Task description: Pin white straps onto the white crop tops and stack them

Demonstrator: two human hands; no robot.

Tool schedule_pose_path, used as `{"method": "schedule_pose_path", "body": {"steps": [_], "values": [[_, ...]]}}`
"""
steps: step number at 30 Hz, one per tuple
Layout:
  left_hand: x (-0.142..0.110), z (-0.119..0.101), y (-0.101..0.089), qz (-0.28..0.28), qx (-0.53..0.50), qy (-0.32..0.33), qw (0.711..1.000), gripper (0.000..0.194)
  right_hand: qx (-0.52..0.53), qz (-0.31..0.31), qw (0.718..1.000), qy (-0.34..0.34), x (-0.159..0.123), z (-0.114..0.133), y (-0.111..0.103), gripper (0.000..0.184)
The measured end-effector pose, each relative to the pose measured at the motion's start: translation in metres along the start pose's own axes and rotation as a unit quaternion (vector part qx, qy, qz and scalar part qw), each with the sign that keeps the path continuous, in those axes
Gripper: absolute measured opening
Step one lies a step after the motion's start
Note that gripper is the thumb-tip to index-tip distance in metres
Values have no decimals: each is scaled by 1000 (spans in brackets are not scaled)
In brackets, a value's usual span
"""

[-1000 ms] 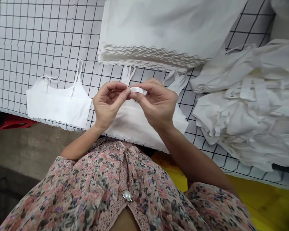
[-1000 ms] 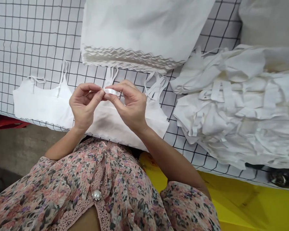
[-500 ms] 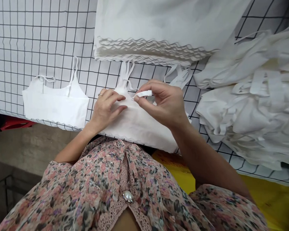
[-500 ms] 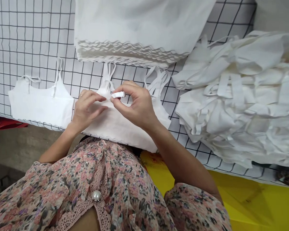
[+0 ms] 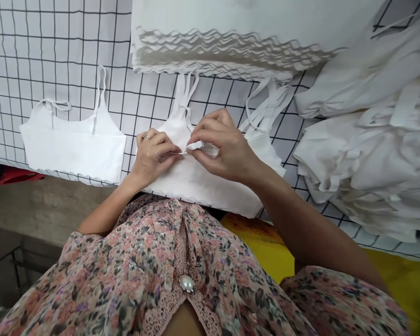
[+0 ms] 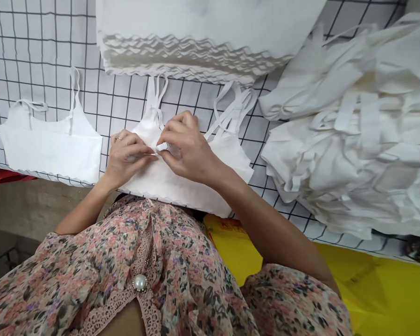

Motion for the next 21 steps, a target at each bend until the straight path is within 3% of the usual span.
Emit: {"method": "schedule_pose_path", "body": {"steps": [21], "values": [[-2, 0, -5, 22, -23, 27, 999, 16, -37, 111, 993, -35, 9, -2, -3, 17]]}}
Point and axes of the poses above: each hand's wrist, its own x-axis towards the middle knuckle, its own y-axis out of the palm, z = x × y, the point moved 1 cm from there along x, towards the middle knuckle, and after that the axes turned 4 degrees about -z, right-handed, at the moved point
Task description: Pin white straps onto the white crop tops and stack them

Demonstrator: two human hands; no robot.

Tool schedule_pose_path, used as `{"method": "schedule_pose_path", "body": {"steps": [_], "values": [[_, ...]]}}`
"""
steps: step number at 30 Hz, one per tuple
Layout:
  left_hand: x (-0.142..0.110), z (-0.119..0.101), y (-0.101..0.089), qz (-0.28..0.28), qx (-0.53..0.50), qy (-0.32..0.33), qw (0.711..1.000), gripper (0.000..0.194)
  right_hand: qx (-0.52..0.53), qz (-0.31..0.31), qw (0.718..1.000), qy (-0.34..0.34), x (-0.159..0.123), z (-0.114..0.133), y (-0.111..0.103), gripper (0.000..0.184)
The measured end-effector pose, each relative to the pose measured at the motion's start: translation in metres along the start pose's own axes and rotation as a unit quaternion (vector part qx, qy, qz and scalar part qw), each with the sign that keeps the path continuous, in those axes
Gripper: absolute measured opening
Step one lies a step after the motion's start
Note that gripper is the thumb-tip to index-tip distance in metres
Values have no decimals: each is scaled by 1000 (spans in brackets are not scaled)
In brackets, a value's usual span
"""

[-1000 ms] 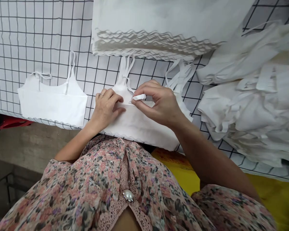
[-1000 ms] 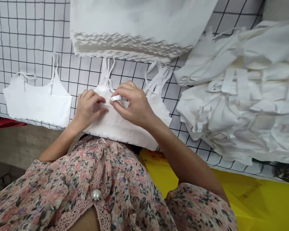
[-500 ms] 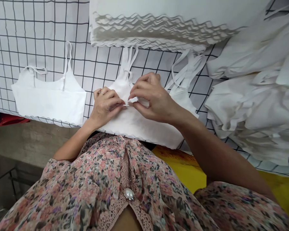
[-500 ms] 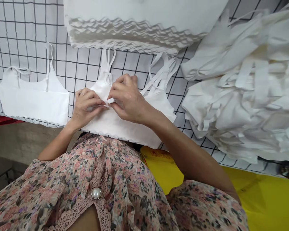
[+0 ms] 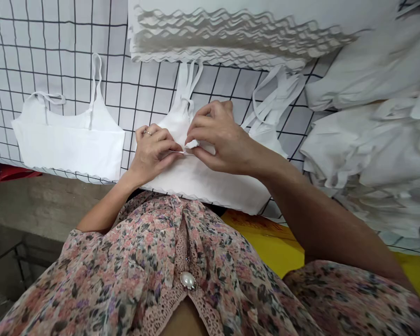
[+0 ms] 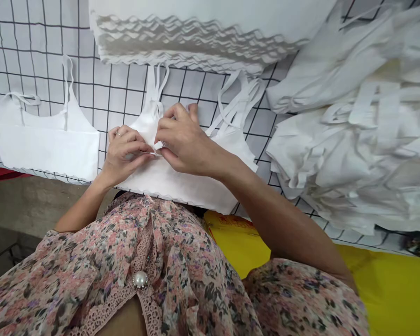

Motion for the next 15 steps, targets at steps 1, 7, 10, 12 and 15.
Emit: {"method": "schedule_pose_path", "body": {"steps": [1, 7, 10, 12, 15], "values": [[0, -1, 0, 1, 4, -2, 1000, 16, -5, -1, 1000, -1, 0, 0, 1, 18], [1, -3, -1, 20, 19, -14, 1000, 17, -11, -21, 1000, 0, 0, 2, 3, 15], [1, -2, 1, 17, 19, -14, 1000, 18, -9, -34, 999, -2, -1, 3, 8, 15], [0, -1, 2, 10, 17, -8, 1000, 18, -8, -45, 999, -3, -1, 4, 13, 15], [0, 0, 2, 10, 17, -6, 1000, 19, 0, -69, 998, 1, -2, 5, 20, 16]]}}
Point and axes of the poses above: each hand's wrist, its own x-axis towards the middle knuckle, its own y-axis out of the palm, z = x × y, the point moved 1 cm from there along x, towards the middle knuckle, and after that the axes turned 4 degrees about -z, right-handed, at the moved point
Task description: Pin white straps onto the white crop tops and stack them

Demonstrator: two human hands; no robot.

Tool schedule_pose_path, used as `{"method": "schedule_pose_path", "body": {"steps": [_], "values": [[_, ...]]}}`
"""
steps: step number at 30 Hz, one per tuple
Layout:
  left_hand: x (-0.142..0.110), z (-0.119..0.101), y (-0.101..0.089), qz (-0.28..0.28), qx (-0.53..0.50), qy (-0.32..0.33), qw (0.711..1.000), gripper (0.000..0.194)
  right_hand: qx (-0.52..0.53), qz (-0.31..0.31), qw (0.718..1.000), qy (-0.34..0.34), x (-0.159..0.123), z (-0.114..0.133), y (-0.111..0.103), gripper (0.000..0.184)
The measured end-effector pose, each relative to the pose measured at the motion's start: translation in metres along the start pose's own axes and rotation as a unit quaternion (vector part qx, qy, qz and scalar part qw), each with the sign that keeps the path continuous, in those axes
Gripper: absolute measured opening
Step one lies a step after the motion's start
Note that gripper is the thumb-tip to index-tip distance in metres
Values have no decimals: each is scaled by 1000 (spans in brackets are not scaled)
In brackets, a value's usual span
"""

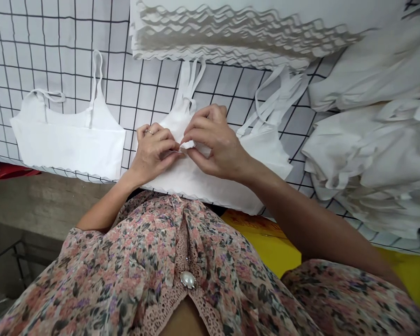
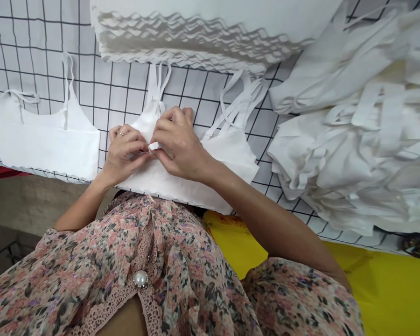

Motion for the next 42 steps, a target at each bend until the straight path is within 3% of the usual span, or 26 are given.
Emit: {"method": "schedule_pose_path", "body": {"steps": [7, 11, 17, 23, 27, 31, 37, 42], "values": [[2, -2, -3, 13, -23, -22, 999, 20, 51, -72, 996, 10, -5, 1, 9, 15], [3, -3, -5, 22, -32, -33, 999, 19, 60, -76, 995, 4, -5, 0, 7, 13], [6, -5, -11, 60, -36, -56, 996, 19, -25, 16, 998, -49, 23, -9, -28, 18], [10, -6, -16, 76, -28, -83, 993, 22, -130, -17, 987, -94, 78, -23, -58, 25], [11, -8, -18, 85, -15, -104, 991, 20, -162, -49, 982, -86, 96, -34, -49, 28], [10, -9, -19, 91, -10, -107, 990, 17, -217, -120, 966, -79, 96, -43, -32, 34], [7, -3, -16, 67, 40, -101, 992, 13, -187, -210, 957, -75, 94, -64, -16, 37], [5, -2, -16, 54, 76, -102, 990, 14, -178, -214, 960, -40, 100, -80, -2, 37]]}}
Point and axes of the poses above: each hand's wrist, its own x-axis towards the middle knuckle, its own y-axis out of the palm, z = x × y, the point moved 1 cm from there along x, towards the middle knuckle, and after that the axes turned 4 degrees about -z, right-handed, at the moved point
